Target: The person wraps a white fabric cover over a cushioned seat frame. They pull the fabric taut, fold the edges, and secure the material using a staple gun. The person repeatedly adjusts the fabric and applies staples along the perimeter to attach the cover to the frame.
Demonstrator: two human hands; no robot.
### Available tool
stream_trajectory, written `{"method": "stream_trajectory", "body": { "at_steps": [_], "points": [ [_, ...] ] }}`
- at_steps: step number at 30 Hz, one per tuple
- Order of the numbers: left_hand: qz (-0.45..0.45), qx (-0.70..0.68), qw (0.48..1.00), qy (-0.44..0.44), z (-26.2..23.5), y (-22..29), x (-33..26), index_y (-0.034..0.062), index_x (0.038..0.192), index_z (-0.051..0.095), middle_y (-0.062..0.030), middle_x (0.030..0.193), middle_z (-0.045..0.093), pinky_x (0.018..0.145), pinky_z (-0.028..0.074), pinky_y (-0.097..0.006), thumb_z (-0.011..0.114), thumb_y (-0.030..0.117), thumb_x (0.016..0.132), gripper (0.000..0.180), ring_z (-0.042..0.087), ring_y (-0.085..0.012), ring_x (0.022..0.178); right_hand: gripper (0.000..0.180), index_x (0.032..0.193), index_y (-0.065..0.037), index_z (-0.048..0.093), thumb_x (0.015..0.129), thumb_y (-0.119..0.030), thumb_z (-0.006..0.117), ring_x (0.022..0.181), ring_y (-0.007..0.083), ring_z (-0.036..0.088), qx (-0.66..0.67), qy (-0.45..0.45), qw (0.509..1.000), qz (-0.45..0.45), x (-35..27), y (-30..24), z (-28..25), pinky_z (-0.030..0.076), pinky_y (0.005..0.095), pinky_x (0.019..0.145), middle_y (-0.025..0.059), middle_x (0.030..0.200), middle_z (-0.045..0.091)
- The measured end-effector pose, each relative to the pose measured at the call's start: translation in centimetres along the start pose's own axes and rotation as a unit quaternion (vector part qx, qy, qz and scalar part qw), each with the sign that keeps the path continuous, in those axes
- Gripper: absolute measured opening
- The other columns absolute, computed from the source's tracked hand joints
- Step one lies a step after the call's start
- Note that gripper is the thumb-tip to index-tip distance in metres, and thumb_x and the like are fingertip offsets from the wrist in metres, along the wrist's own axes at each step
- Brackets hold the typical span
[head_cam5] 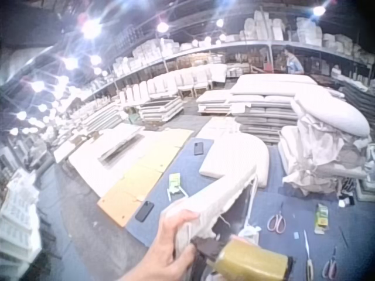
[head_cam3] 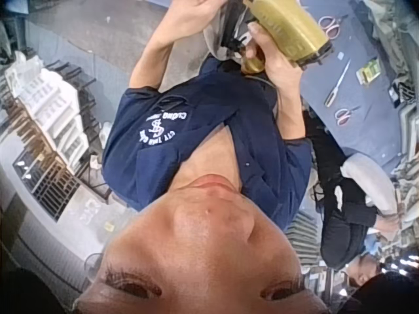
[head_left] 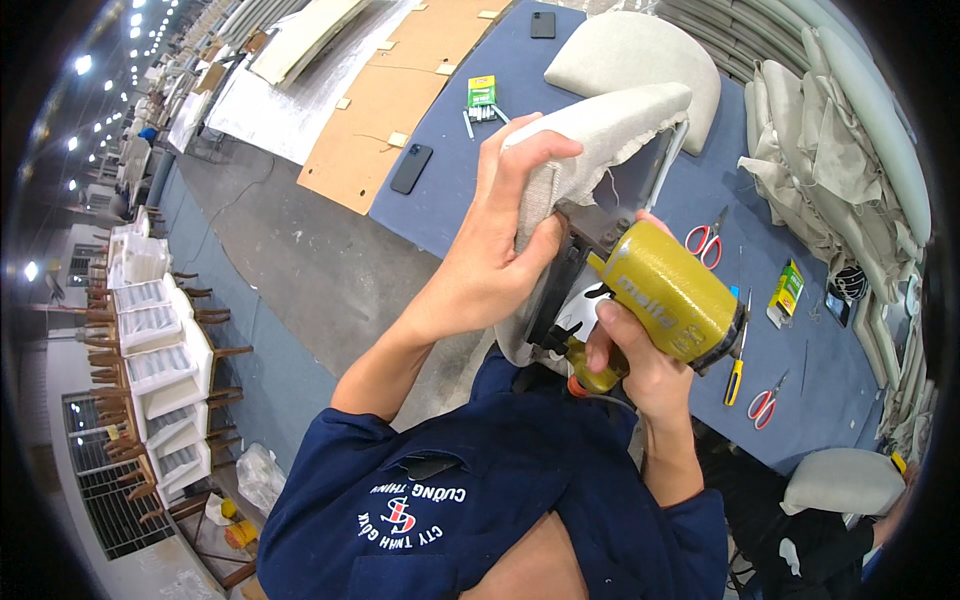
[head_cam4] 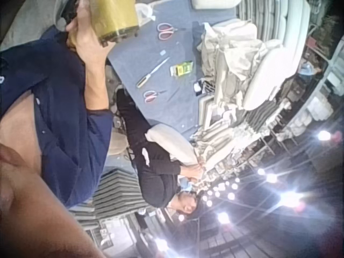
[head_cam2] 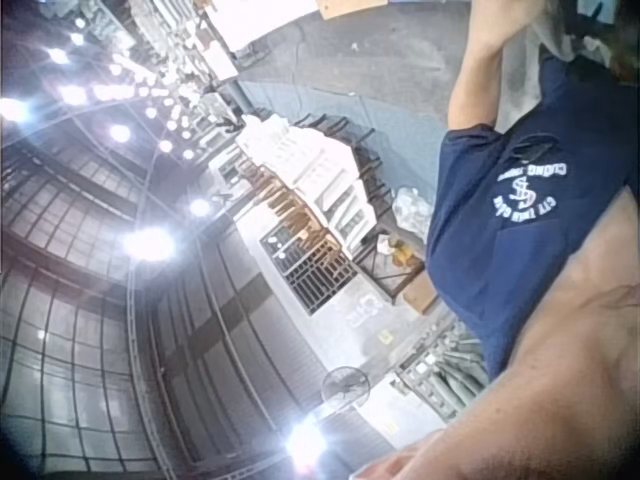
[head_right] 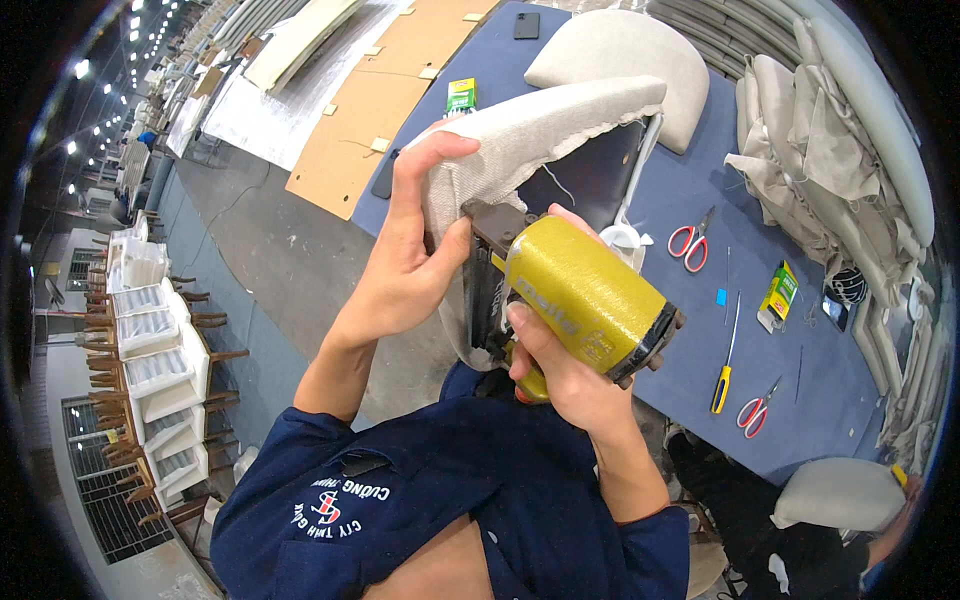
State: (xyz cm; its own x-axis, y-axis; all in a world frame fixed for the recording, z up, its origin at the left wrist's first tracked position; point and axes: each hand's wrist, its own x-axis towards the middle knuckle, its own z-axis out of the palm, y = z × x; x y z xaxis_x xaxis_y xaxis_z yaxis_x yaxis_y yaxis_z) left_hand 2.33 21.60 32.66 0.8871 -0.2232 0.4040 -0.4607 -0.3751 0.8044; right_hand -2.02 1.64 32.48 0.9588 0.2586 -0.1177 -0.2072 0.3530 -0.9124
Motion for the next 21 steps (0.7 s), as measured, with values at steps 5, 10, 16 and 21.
{"method": "stream_trajectory", "body": {
  "at_steps": [5,10,16,21],
  "points": [
    [0.004,0.0,1.0,-0.002,0.2,0.1,0.0,0.014,0.148,0.042,-0.0269,0.153,0.032,0.123,0.026,-0.054,0.055,-0.007,0.087,0.066,0.023,-0.0461,0.155,0.079,0.164,-0.004,0.031,0.093,0.004,0.065,0.052,0.0102,0.056,0.007,-0.003,1.0,0.001,0.0,0.0,-0.3,0.047,0.0249,0.049,0.0079,0.092,0.067],
    [0.013,0.009,1.0,-0.004,0.2,0.2,0.2,0.0139,0.148,0.042,-0.027,0.153,0.032,0.123,0.026,-0.055,0.055,-0.008,0.087,0.066,0.022,-0.0463,0.155,0.079,0.164,-0.004,0.03,0.092,0.005,0.064,0.052,0.0106,0.057,-0.001,-0.014,1.0,-0.009,0.0,0.3,-0.6,0.047,0.0253,0.049,0.0104,0.103,0.067],
    [0.003,0.006,1.0,-0.012,0.2,0.3,0.5,0.0128,0.148,0.041,-0.0275,0.152,0.031,0.123,0.027,-0.054,0.054,-0.009,0.087,0.067,0.021,-0.048,0.154,0.075,0.161,-0.007,0.032,0.095,0.007,0.063,0.055,0.0088,0.058,0.013,-0.029,0.999,-0.01,0.3,0.0,-0.9,0.05,0.0237,0.052,0.0078,0.098,0.063],
    [0.036,0.037,0.999,-0.015,0.4,0.6,0.4,0.0117,0.149,0.038,-0.0286,0.151,0.032,0.121,0.028,-0.055,0.053,-0.013,0.086,0.07,0.022,-0.05,0.151,0.073,0.161,-0.007,0.033,0.096,0.006,0.063,0.052,0.0082,0.057,-0.006,-0.039,0.999,0.023,0.3,-1.2,-0.8,0.049,0.0231,0.049,0.008,0.099,0.065]
  ]
}}
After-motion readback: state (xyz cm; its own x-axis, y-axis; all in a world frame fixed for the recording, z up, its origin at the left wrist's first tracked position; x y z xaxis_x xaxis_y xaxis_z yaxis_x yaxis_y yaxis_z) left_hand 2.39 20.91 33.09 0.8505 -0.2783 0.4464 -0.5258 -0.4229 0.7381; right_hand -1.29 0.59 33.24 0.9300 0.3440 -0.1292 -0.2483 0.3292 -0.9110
